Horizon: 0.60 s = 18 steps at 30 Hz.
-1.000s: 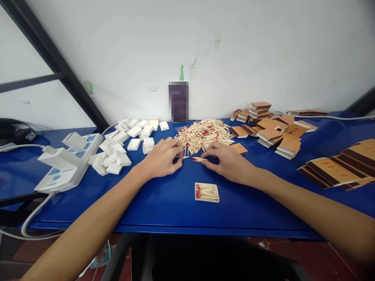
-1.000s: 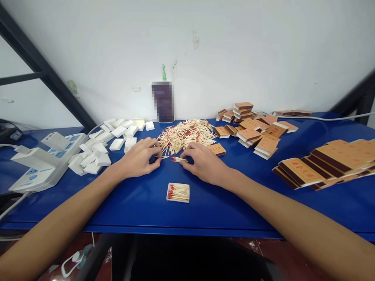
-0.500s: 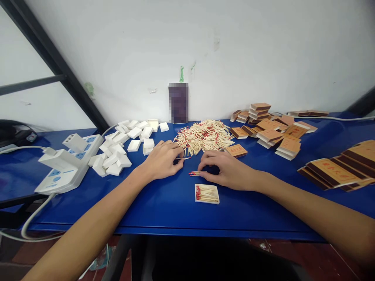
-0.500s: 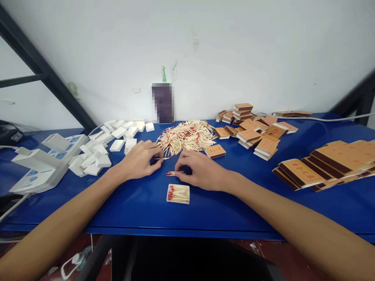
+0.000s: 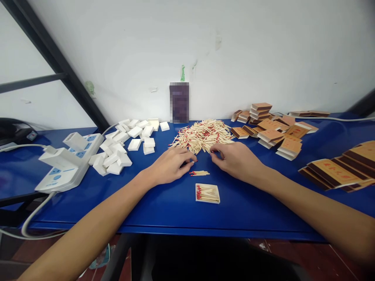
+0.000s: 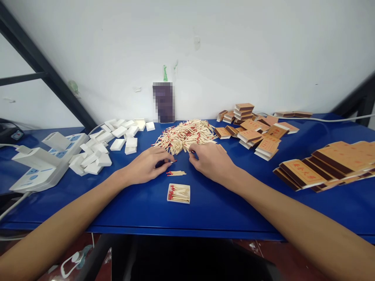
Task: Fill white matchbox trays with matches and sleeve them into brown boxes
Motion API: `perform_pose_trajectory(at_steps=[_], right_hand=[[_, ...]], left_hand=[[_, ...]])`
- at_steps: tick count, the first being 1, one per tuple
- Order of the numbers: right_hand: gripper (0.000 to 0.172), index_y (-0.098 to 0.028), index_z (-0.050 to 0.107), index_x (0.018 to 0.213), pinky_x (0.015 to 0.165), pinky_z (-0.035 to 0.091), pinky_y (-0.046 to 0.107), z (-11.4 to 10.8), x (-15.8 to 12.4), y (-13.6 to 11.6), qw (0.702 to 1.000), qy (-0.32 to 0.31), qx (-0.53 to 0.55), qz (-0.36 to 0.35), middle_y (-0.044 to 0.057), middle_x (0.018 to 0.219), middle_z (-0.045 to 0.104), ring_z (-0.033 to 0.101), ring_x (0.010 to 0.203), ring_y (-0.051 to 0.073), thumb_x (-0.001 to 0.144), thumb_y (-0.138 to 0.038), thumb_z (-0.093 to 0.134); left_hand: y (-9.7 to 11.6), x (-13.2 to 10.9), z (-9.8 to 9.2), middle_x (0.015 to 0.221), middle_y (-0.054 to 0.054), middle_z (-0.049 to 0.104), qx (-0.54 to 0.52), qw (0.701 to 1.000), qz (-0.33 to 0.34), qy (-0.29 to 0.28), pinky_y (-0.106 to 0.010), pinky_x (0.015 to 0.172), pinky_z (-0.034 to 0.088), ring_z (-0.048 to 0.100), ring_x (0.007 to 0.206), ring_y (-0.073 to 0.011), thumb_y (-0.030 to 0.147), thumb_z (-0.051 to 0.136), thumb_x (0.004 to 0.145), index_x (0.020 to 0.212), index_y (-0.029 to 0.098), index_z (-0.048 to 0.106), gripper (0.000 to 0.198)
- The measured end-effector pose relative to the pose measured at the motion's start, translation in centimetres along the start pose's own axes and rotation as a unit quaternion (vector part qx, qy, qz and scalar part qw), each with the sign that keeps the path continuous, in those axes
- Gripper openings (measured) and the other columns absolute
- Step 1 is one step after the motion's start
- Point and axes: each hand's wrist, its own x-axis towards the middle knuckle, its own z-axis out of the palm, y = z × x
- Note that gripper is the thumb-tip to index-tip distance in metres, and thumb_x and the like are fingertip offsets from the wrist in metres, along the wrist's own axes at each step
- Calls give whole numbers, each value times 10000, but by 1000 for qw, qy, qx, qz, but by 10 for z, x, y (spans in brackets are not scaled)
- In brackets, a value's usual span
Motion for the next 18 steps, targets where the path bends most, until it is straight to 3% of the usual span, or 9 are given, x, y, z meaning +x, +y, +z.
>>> perform_pose_trajectory(at_steps=[6,11,18], right_hand=[[196,-198,680,854,556,314,294,1,2,3,999,0,-28,-24,60,857,696,609,734,191,905,-283,511],[194,-194,666,824,560,330,293,4,4,4,999,0,-18,-26,59,843,691,602,737,185,904,-267,506],[116,-208,649,796,559,320,295,4,2,2,1000,-14,-3,-20,27,786,666,566,676,172,845,-251,553]], left_hand=[[1,-2,-4,1001,-69,636,3,1000,2,-24,-347,870,463,593,946,-198,146,454,892,1143,174,647,317],[-2,-2,-5,1023,-66,610,12,999,11,-38,-345,870,447,574,964,-194,73,425,856,1188,197,651,420],[-6,-2,-4,1034,-70,606,-1,999,3,-40,-356,899,439,566,982,-200,94,424,895,1173,201,669,386]])
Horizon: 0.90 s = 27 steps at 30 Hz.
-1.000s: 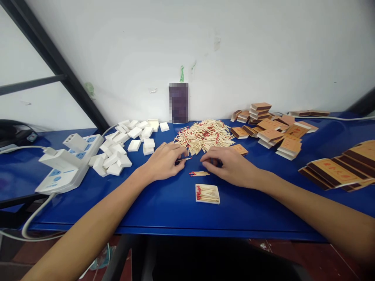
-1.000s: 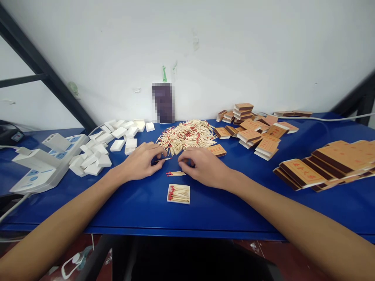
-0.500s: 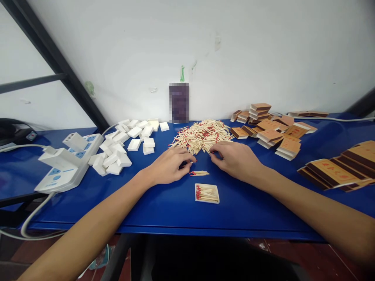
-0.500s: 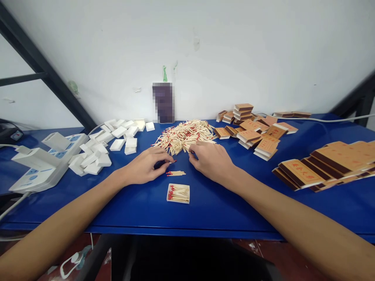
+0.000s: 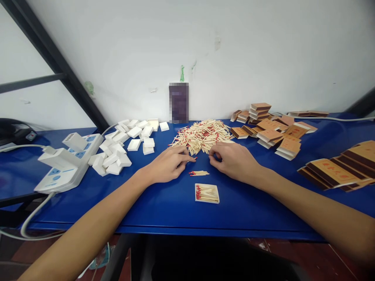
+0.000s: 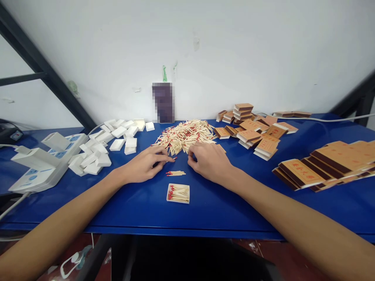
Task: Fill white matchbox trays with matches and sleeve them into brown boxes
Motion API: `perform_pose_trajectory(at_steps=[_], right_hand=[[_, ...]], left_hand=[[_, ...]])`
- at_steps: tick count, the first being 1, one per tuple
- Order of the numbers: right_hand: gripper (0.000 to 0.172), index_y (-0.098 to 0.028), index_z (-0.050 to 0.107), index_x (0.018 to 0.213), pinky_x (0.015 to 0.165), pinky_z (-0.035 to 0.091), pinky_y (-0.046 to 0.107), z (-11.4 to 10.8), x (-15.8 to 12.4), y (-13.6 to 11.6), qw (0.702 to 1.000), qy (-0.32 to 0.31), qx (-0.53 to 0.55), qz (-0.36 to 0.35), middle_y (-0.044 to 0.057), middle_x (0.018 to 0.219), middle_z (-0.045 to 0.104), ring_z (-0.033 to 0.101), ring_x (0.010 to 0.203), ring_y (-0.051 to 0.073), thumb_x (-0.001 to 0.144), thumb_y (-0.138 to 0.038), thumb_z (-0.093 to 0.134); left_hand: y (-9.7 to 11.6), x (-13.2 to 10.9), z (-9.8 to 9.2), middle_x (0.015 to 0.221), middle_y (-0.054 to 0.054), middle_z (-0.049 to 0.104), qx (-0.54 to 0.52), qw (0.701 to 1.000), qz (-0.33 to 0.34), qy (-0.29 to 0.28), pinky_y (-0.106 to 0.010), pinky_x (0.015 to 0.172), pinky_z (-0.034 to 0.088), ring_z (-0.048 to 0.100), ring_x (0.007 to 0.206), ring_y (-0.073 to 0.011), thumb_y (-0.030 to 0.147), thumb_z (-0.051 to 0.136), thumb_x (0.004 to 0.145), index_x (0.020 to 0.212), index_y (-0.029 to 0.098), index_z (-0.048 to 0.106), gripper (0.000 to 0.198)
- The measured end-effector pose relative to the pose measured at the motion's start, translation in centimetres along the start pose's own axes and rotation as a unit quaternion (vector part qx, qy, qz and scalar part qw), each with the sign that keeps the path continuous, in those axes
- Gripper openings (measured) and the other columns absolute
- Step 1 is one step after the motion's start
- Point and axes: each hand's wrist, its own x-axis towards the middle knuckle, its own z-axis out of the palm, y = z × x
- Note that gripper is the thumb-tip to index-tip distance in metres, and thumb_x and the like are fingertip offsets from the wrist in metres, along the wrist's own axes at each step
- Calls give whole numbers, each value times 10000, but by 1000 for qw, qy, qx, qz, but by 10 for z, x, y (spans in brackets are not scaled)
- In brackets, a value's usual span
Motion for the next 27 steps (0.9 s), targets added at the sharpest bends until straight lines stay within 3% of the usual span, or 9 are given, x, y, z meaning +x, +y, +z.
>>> perform_pose_trajectory(at_steps=[5,8,16,21,27], right_hand=[[216,-173,696,1004,738,409,336,4,0,3,996,63,-8,-66,85,937,652,589,871,228,884,-201,520],[252,-171,715,1026,795,411,360,7,0,5,992,60,-10,-113,95,938,652,567,894,240,902,-168,495],[269,-139,735,986,783,400,379,6,1,5,989,30,-13,-142,111,912,688,578,881,256,911,-165,478],[176,-170,715,862,737,381,352,-6,-5,-2,987,13,25,-158,74,830,689,596,824,227,838,-150,542],[100,-193,634,779,703,355,335,-8,-7,-3,989,18,24,-147,50,789,664,578,792,212,848,-203,562]], left_hand=[[-2,0,1,1076,-75,613,-3,1000,5,1,-374,932,437,566,1015,-204,45,418,862,1171,186,668,422],[-2,1,2,1103,-74,624,-5,1000,12,10,-375,936,442,572,1029,-203,65,415,890,1146,186,677,386],[0,3,2,1136,-67,664,-16,1000,12,18,-367,945,457,602,1051,-198,113,444,931,1098,180,688,303],[0,3,0,1096,-62,675,-20,999,10,24,-353,932,449,609,1026,-191,186,469,966,1070,183,691,246],[0,4,0,1031,-53,666,-32,999,11,26,-344,904,443,600,987,-185,250,507,972,1030,188,689,201]])
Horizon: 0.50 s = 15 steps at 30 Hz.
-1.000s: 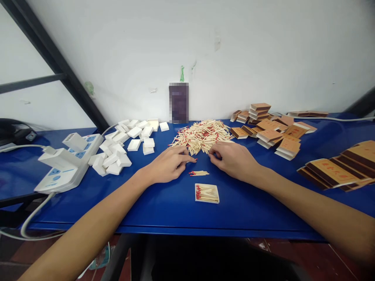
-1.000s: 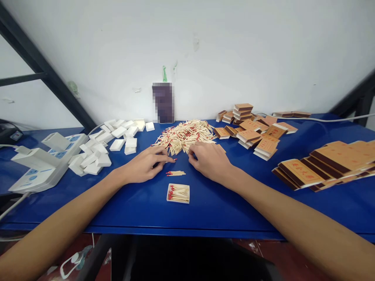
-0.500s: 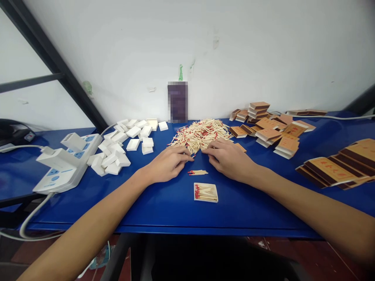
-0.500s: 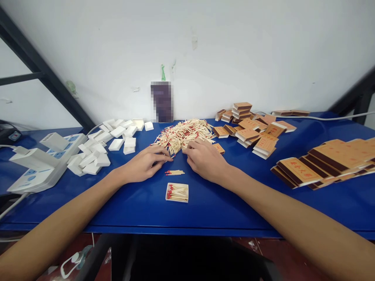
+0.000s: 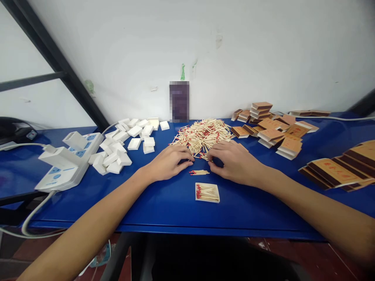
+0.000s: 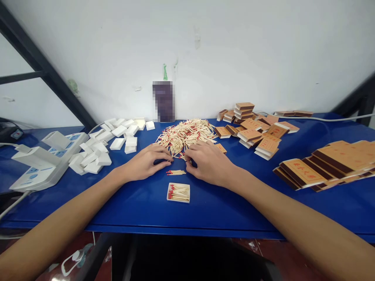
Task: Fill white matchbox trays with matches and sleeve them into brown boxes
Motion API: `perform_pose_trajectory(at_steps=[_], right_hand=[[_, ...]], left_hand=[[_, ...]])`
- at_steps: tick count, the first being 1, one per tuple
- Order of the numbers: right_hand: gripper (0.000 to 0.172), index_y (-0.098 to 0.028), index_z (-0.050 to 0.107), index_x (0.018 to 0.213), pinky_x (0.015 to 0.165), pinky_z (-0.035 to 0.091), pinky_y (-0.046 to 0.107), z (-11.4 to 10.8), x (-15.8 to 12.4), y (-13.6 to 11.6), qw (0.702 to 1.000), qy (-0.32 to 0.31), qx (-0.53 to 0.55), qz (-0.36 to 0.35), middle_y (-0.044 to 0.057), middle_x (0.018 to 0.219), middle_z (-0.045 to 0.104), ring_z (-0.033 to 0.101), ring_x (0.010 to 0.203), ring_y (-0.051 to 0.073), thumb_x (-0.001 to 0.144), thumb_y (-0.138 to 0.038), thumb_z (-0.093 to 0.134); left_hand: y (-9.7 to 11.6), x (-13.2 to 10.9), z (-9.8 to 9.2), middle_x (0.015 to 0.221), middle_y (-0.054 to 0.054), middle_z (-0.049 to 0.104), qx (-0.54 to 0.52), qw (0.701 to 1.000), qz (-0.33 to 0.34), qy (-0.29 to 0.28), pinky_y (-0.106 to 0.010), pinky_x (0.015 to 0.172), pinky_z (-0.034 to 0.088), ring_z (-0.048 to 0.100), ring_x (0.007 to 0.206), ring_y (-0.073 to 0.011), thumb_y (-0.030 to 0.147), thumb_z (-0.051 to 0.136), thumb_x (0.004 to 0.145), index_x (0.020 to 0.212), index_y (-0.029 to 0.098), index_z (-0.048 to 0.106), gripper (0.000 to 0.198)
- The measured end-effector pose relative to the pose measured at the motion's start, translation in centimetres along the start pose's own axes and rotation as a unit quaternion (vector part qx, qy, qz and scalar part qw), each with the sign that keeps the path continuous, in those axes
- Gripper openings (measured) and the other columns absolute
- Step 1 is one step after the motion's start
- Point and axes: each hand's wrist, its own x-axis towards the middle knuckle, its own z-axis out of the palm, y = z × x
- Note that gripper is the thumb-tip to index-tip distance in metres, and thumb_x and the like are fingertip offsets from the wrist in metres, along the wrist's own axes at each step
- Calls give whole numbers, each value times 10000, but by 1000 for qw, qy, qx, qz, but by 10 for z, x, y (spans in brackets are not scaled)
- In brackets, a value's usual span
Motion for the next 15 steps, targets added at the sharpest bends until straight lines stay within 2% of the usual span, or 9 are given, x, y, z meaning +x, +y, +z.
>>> perform_pose_trajectory(at_steps=[6,11,15], right_hand=[[144,-189,667,898,733,401,335,10,4,8,999,25,24,18,66,861,700,611,823,220,870,-162,529],[157,-188,667,908,773,416,330,14,6,13,999,27,20,38,66,907,714,624,869,223,863,-138,525],[121,-192,629,895,732,407,313,13,5,17,998,19,27,58,44,853,694,612,810,209,822,-140,549]], left_hand=[[-1,0,1,997,-53,643,-8,1000,-15,4,-344,895,434,585,972,-193,312,532,963,978,197,688,194],[-1,-1,0,992,-45,634,2,1000,-25,10,-332,882,424,571,971,-189,361,524,966,1054,203,676,236],[-2,-2,-1,976,-53,625,43,998,-38,8,-349,860,421,572,946,-201,308,521,940,1094,196,666,239]])
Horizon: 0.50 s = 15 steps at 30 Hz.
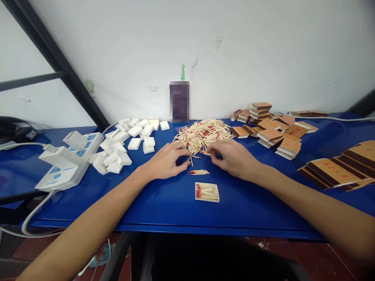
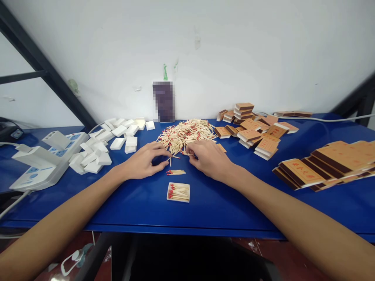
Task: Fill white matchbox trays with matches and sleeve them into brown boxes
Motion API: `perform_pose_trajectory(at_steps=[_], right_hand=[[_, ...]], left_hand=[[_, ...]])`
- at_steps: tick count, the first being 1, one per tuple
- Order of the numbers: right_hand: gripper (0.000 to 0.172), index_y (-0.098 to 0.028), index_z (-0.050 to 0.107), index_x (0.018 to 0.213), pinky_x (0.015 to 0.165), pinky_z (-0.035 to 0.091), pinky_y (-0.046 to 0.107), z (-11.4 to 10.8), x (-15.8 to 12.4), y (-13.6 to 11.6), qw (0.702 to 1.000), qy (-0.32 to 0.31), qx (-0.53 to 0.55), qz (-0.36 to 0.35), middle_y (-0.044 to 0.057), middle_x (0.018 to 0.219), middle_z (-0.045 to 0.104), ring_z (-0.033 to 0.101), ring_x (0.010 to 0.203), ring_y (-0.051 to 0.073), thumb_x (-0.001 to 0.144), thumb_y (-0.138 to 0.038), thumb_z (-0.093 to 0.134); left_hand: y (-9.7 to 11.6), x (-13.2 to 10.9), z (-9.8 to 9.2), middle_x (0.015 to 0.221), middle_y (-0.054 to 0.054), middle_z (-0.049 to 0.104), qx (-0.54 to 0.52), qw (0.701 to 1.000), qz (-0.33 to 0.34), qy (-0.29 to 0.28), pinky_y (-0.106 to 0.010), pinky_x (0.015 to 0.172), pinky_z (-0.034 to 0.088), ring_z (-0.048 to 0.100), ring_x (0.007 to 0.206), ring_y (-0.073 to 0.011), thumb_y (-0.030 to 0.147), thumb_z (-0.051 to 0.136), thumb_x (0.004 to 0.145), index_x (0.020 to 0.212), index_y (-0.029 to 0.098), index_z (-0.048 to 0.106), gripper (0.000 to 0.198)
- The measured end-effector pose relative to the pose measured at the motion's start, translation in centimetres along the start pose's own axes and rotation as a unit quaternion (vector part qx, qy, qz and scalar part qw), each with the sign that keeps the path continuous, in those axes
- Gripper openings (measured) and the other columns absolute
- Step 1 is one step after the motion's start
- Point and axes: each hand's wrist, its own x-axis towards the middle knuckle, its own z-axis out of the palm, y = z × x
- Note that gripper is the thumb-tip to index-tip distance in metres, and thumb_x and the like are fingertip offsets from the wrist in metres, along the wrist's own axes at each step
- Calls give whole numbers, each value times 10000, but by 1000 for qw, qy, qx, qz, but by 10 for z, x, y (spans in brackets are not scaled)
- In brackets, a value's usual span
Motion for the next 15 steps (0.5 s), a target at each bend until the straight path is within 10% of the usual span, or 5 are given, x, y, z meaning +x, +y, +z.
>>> perform_pose_trajectory(at_steps=[15], right_hand=[[87,-200,605,847,650,383,284,-6,-1,3,999,36,-19,4,24,770,678,606,727,188,819,-148,542]], left_hand=[[-4,0,-2,937,-38,642,-54,998,27,-10,-332,861,419,572,899,-177,213,504,956,958,178,661,162]])
